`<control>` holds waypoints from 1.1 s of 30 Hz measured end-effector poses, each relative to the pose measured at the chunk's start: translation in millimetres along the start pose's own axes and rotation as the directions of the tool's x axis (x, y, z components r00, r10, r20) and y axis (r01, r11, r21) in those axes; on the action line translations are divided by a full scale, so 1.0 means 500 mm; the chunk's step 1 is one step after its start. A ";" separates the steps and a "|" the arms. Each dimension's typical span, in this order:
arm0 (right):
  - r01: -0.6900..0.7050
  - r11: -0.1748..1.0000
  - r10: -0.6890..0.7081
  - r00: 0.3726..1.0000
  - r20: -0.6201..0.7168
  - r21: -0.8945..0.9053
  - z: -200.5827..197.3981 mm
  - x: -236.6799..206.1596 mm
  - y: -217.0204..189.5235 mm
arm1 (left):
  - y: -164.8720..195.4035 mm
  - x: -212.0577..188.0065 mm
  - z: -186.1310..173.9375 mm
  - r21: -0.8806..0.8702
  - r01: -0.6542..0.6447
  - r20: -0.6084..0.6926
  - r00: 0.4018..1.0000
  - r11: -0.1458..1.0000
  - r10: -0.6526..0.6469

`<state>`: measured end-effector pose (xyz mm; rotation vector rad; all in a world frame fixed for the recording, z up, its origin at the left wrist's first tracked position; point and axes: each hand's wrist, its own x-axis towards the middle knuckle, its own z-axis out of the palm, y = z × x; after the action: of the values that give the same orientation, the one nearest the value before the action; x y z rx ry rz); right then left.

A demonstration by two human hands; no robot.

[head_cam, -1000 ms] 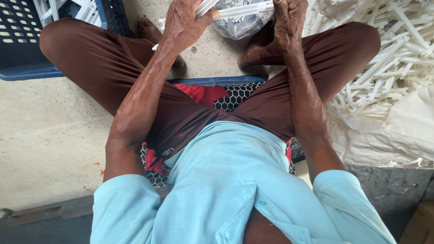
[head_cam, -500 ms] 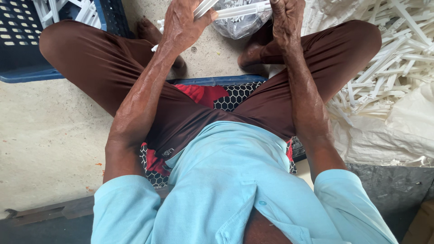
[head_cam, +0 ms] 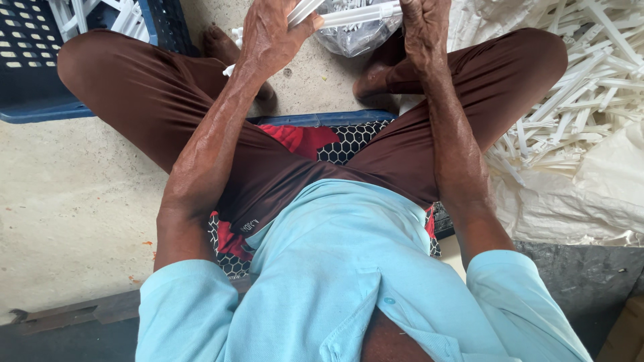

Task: The person sits cross-legged on the floor and repeatedly inserts small white plastic pins into larger white plastic tubes. The person picks the pins from a plastic bag and the tubes from a blue basket, assembles them by hand, and places the finished units into a white sack.

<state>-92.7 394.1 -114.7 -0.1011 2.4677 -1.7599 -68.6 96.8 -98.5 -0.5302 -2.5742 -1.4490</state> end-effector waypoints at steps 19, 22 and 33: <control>0.119 0.903 -0.149 0.988 -0.039 -0.412 0.000 -0.007 -0.023 | 0.004 0.005 -0.002 -0.023 0.169 0.058 0.984 0.985 -0.167; 0.577 0.722 -0.592 0.801 0.092 -0.383 -0.008 -0.026 -0.045 | 0.007 0.005 -0.005 -0.021 0.231 0.058 0.972 0.973 -0.229; 0.123 0.941 -0.158 0.983 -0.089 -0.315 0.013 0.000 -0.025 | 0.014 0.007 -0.002 0.056 0.124 0.029 0.992 0.991 -0.126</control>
<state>-92.1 384.1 -105.0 -0.2139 2.8680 -1.4467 -69.3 100.3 -91.4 -0.3951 -2.7077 -1.4138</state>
